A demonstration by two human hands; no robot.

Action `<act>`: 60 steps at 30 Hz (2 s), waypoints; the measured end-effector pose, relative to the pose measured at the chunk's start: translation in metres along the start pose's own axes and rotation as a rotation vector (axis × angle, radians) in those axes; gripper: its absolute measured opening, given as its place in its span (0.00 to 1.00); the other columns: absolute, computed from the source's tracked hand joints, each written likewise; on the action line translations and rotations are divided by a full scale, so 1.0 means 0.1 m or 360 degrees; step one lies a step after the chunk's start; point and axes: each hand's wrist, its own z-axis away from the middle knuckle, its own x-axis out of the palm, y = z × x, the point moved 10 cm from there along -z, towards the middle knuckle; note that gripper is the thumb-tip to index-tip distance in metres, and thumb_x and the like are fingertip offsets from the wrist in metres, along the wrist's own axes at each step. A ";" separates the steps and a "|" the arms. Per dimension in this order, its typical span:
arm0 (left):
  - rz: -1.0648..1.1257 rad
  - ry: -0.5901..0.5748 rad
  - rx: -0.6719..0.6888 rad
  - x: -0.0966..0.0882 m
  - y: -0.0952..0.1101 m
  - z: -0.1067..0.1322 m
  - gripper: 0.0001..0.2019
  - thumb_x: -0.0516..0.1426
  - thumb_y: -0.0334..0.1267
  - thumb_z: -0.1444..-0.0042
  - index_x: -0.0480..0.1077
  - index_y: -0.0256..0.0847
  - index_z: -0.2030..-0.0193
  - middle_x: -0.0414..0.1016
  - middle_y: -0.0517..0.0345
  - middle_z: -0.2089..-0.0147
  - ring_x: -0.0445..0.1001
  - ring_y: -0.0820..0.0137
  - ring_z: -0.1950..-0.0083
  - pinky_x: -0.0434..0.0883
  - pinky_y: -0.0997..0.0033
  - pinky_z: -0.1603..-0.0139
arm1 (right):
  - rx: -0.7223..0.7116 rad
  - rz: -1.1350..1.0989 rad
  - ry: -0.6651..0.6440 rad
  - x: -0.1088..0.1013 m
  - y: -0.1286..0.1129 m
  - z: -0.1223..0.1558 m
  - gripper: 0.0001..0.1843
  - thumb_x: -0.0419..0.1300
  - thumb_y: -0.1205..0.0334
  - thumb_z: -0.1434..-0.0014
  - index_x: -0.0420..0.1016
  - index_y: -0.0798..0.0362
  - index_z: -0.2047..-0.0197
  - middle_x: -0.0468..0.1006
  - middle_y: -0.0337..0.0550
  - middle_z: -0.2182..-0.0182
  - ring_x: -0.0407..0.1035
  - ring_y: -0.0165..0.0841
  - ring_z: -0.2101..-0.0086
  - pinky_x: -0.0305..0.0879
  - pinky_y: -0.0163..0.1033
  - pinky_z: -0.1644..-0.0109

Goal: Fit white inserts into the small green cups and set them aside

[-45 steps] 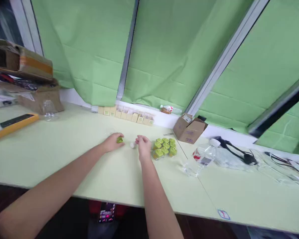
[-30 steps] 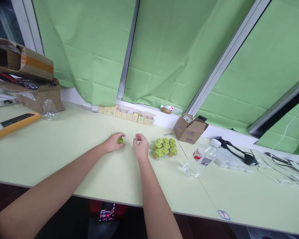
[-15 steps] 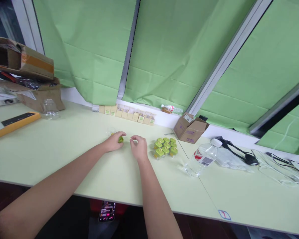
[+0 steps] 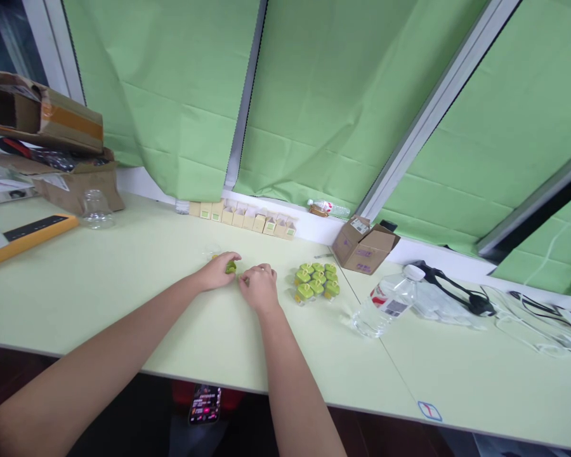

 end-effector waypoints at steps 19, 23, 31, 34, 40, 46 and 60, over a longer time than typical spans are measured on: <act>-0.0056 -0.0047 -0.0054 -0.02 0.04 0.03 0.25 0.56 0.32 0.53 0.65 0.40 0.45 0.70 0.45 0.43 0.69 0.59 0.42 0.67 0.59 0.41 | -0.0065 -0.0020 0.0002 0.04 0.02 0.02 0.05 0.62 0.61 0.43 0.80 0.45 0.69 0.74 0.44 0.50 0.55 0.47 0.43 0.52 0.55 0.43; -0.0136 -0.0046 -0.0062 -0.01 0.02 0.02 0.24 0.56 0.32 0.52 0.65 0.39 0.45 0.70 0.44 0.44 0.71 0.59 0.44 0.68 0.60 0.43 | -0.0022 -0.0128 0.0189 -0.18 0.03 -0.02 0.08 0.56 0.63 0.39 0.76 0.47 0.62 0.78 0.43 0.58 0.62 0.42 0.51 0.56 0.47 0.47; -0.0287 -0.0072 -0.0168 -0.03 0.00 0.04 0.25 0.58 0.38 0.49 0.64 0.39 0.43 0.72 0.43 0.48 0.71 0.55 0.46 0.68 0.58 0.47 | 0.0150 -0.0468 0.0393 -0.35 0.16 -0.02 0.11 0.48 0.58 0.36 0.71 0.49 0.59 0.79 0.40 0.66 0.70 0.34 0.64 0.61 0.38 0.57; -0.0164 -0.0070 -0.0117 -0.01 0.08 0.03 0.26 0.59 0.37 0.49 0.63 0.44 0.42 0.73 0.47 0.47 0.73 0.59 0.50 0.69 0.61 0.49 | 0.0180 -0.0512 0.0344 -0.29 0.17 -0.03 0.12 0.50 0.58 0.38 0.73 0.49 0.59 0.79 0.39 0.65 0.71 0.33 0.66 0.62 0.37 0.59; -0.0082 0.0000 0.0166 -0.03 0.41 0.02 0.21 0.57 0.35 0.49 0.67 0.45 0.46 0.74 0.52 0.48 0.73 0.62 0.50 0.69 0.65 0.50 | 0.0131 -0.0537 0.0275 -0.27 0.09 -0.03 0.12 0.53 0.56 0.40 0.76 0.49 0.63 0.79 0.37 0.68 0.68 0.31 0.72 0.63 0.36 0.62; -0.0111 -0.0020 0.0296 -0.02 0.65 0.05 0.17 0.53 0.28 0.51 0.72 0.44 0.55 0.76 0.55 0.53 0.73 0.63 0.52 0.69 0.65 0.50 | 0.0090 -0.0466 0.0265 -0.24 0.06 -0.03 0.10 0.55 0.60 0.43 0.76 0.47 0.60 0.79 0.38 0.67 0.69 0.32 0.70 0.64 0.36 0.62; -0.0123 -0.0129 0.0374 0.06 0.78 0.10 0.21 0.51 0.22 0.55 0.72 0.44 0.56 0.76 0.53 0.54 0.71 0.60 0.50 0.68 0.61 0.48 | 0.0367 -0.0653 0.0235 -0.15 0.17 -0.01 0.07 0.56 0.64 0.54 0.76 0.49 0.76 0.76 0.32 0.78 0.65 0.29 0.77 0.60 0.33 0.71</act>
